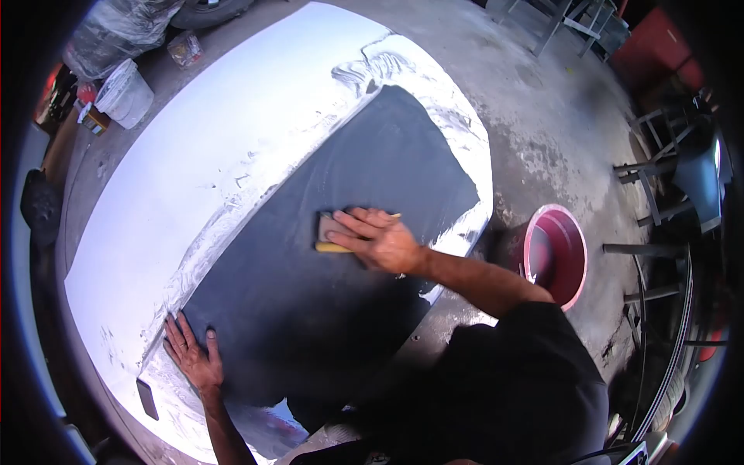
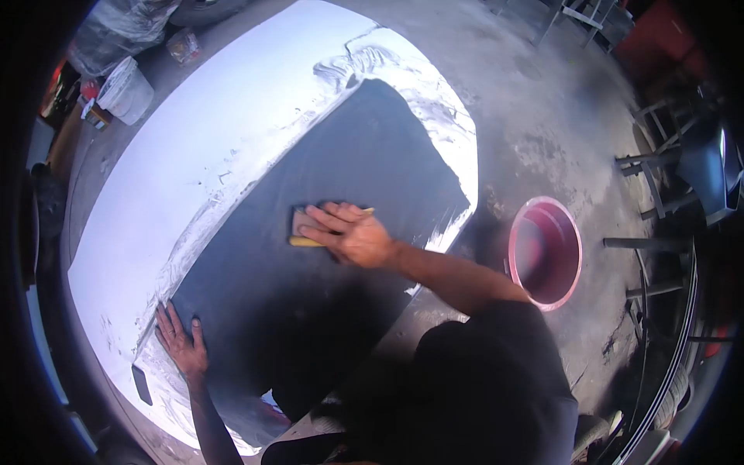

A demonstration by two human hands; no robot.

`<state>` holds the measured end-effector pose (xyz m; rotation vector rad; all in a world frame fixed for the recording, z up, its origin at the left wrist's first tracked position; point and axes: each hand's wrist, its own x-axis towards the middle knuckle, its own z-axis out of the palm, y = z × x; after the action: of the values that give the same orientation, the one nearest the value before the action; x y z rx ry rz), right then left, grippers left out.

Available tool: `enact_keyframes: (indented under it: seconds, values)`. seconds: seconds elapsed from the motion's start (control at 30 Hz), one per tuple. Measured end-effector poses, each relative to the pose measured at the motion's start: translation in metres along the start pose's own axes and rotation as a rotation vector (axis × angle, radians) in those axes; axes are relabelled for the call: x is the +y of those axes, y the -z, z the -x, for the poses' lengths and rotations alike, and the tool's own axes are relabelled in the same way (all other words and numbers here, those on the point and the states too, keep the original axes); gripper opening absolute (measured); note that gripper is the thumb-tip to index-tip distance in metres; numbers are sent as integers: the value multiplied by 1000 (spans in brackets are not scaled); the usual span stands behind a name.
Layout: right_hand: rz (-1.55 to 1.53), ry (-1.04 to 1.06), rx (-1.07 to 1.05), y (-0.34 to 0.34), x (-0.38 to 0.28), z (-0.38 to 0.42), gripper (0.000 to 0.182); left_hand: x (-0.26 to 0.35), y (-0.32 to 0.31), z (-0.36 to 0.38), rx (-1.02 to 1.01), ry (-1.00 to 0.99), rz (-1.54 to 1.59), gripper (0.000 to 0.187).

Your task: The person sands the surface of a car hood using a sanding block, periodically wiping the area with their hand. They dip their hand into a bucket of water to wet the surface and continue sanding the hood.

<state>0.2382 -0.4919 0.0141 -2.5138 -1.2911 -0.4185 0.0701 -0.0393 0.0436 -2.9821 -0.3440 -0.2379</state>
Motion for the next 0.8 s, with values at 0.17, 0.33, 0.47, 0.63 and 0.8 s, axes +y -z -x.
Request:
enact_keyframes:
  seconds: [0.17, 0.33, 0.47, 0.63, 0.8]
  values:
    - [397, -751, 405, 17, 160, 23, 48, 3, 3, 1, 13, -5, 1, 73]
    - [148, -369, 180, 7, 15, 70, 54, 2, 4, 0, -26, 14, -34, 71]
    - [-91, -92, 59, 24, 28, 117, 54, 1, 6, -1, -58, 11, -70, 71]
    - [220, -1061, 319, 28, 102, 106, 55, 3, 9, -4, -56, 11, -87, 71]
    - [48, -368, 151, 25, 11, 128, 55, -7, -2, 0, -69, 24, -121, 70]
